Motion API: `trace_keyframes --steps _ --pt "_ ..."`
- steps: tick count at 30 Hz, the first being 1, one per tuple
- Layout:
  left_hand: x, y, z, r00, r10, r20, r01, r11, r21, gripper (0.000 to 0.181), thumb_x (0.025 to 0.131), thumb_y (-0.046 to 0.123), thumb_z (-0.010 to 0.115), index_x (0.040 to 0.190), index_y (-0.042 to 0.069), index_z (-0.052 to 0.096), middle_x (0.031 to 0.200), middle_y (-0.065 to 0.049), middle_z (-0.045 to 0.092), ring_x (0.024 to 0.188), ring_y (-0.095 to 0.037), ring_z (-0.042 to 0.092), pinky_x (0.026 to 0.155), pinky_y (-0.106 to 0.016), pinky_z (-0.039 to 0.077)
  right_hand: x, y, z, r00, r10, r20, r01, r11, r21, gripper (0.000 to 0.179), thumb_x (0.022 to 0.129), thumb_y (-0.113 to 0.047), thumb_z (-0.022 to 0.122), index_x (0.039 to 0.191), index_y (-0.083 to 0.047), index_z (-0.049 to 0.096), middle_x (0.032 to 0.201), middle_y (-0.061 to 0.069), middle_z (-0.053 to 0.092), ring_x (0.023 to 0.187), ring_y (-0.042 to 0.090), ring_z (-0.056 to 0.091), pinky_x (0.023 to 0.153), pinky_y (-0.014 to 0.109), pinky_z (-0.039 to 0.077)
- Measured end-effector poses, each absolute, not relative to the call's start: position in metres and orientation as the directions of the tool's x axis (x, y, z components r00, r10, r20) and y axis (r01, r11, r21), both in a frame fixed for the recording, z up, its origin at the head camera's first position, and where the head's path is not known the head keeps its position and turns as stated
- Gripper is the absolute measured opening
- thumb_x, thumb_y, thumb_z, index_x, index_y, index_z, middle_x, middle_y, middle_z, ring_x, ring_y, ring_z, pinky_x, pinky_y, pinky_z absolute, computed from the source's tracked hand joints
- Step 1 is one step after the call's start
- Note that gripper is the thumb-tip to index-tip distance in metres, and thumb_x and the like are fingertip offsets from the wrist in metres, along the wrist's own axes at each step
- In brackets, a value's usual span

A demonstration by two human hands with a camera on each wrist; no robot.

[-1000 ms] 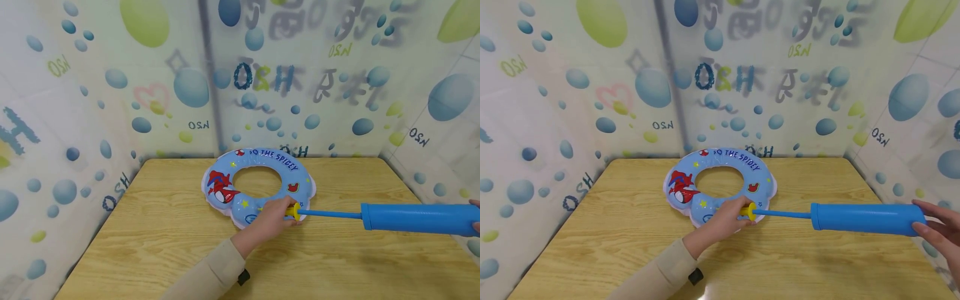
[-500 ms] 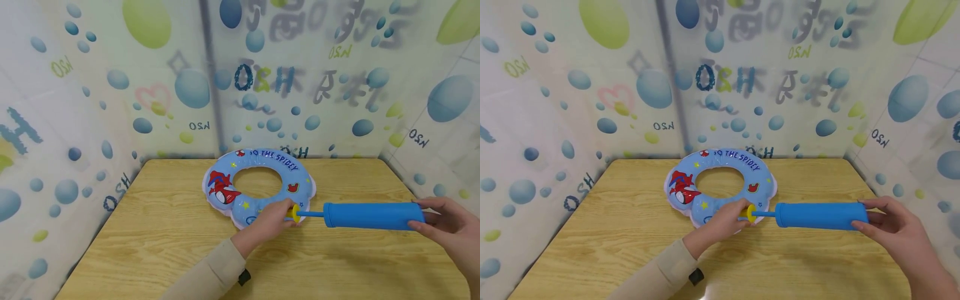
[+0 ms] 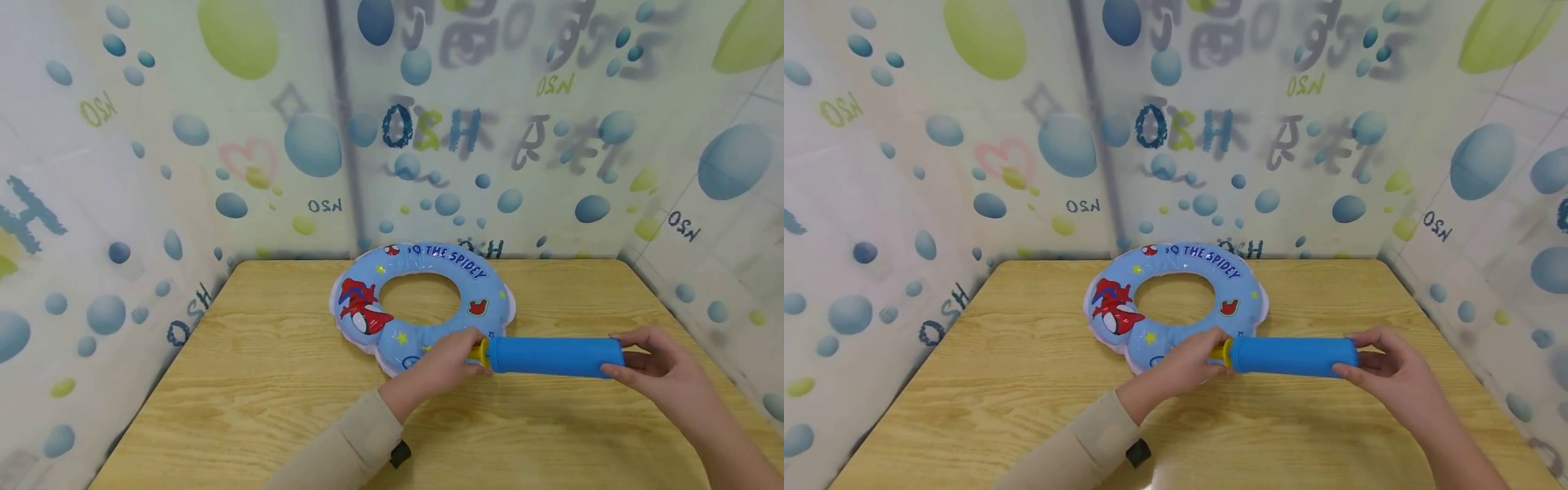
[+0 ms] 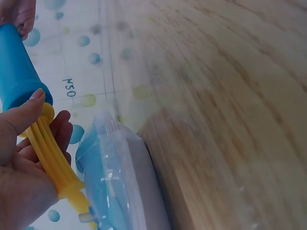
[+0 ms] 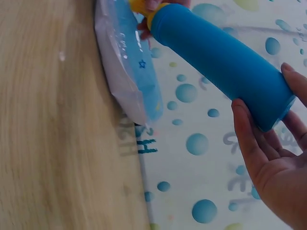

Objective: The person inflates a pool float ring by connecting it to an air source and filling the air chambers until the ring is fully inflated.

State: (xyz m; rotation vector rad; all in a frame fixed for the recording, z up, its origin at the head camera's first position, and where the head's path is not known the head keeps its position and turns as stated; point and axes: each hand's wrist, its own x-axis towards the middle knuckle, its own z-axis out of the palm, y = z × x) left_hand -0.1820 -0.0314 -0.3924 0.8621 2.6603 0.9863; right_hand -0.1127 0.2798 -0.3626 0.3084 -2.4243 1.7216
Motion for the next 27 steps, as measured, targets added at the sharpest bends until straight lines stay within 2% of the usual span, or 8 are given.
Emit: trace_keyframes --steps 3,10,14,20,25,27 --pt "-0.183 -0.032 -0.394 -0.800 0.599 0.043 0.483 0.598 0.639 0.042 0.087 0.021 0.073 0.121 0.009 0.053 0.106 0.003 0.060 0.092 -0.006 0.053 0.082 -0.017 0.045 -0.114 0.274 -0.365 -0.969 -0.064 0.240 -0.248 0.296 -0.922 0.033 0.089 0.010 0.064 0.115 -0.011 0.062 0.113 -0.015 0.060 0.090 0.002 0.065 0.067 0.021 0.054" --pt "-0.186 -0.030 -0.397 -0.774 0.628 0.080 0.532 0.575 0.622 0.041 0.090 0.018 0.071 0.122 0.009 0.047 0.109 0.000 0.060 0.095 -0.008 0.054 0.083 -0.017 0.045 -0.111 0.268 -0.368 -0.962 0.000 0.274 -0.255 0.366 -0.895 0.034 0.093 0.002 0.062 0.125 -0.009 0.059 0.120 -0.016 0.055 0.095 -0.004 0.061 0.071 0.015 0.052" --pt "-0.186 -0.030 -0.396 -0.790 0.612 0.040 0.484 0.582 0.653 0.040 0.090 0.017 0.070 0.122 0.011 0.046 0.109 0.001 0.058 0.093 -0.007 0.054 0.082 -0.016 0.045 -0.105 0.273 -0.369 -0.955 0.045 0.294 -0.257 0.374 -0.891 0.039 0.095 0.000 0.061 0.132 -0.010 0.057 0.124 -0.016 0.055 0.098 -0.005 0.060 0.074 0.012 0.049" --pt "-0.186 -0.030 -0.394 -0.824 0.567 -0.008 0.396 0.584 0.708 0.040 0.089 0.019 0.072 0.121 0.012 0.048 0.099 0.006 0.055 0.086 -0.007 0.052 0.075 -0.015 0.046 -0.099 0.287 -0.362 -0.920 0.171 0.352 -0.243 0.455 -0.857 0.045 0.095 0.001 0.060 0.137 -0.013 0.056 0.125 -0.020 0.055 0.099 -0.007 0.057 0.075 0.007 0.045" --pt "-0.185 -0.031 -0.394 -0.833 0.553 0.015 0.401 0.585 0.705 0.042 0.089 0.021 0.072 0.121 0.012 0.046 0.098 0.006 0.054 0.086 -0.008 0.052 0.075 -0.016 0.045 -0.097 0.304 -0.361 -0.872 0.263 0.414 -0.235 0.517 -0.823 0.043 0.097 0.001 0.055 0.138 -0.012 0.055 0.117 -0.025 0.054 0.095 -0.012 0.054 0.073 0.003 0.042" --pt "-0.185 -0.031 -0.394 -0.834 0.551 0.022 0.405 0.585 0.702 0.042 0.089 0.021 0.072 0.121 0.012 0.045 0.100 0.005 0.055 0.086 -0.008 0.053 0.076 -0.015 0.045 -0.097 0.312 -0.363 -0.851 0.283 0.442 -0.239 0.540 -0.807 0.044 0.099 0.001 0.052 0.140 -0.015 0.053 0.116 -0.028 0.051 0.096 -0.014 0.051 0.075 0.003 0.041"
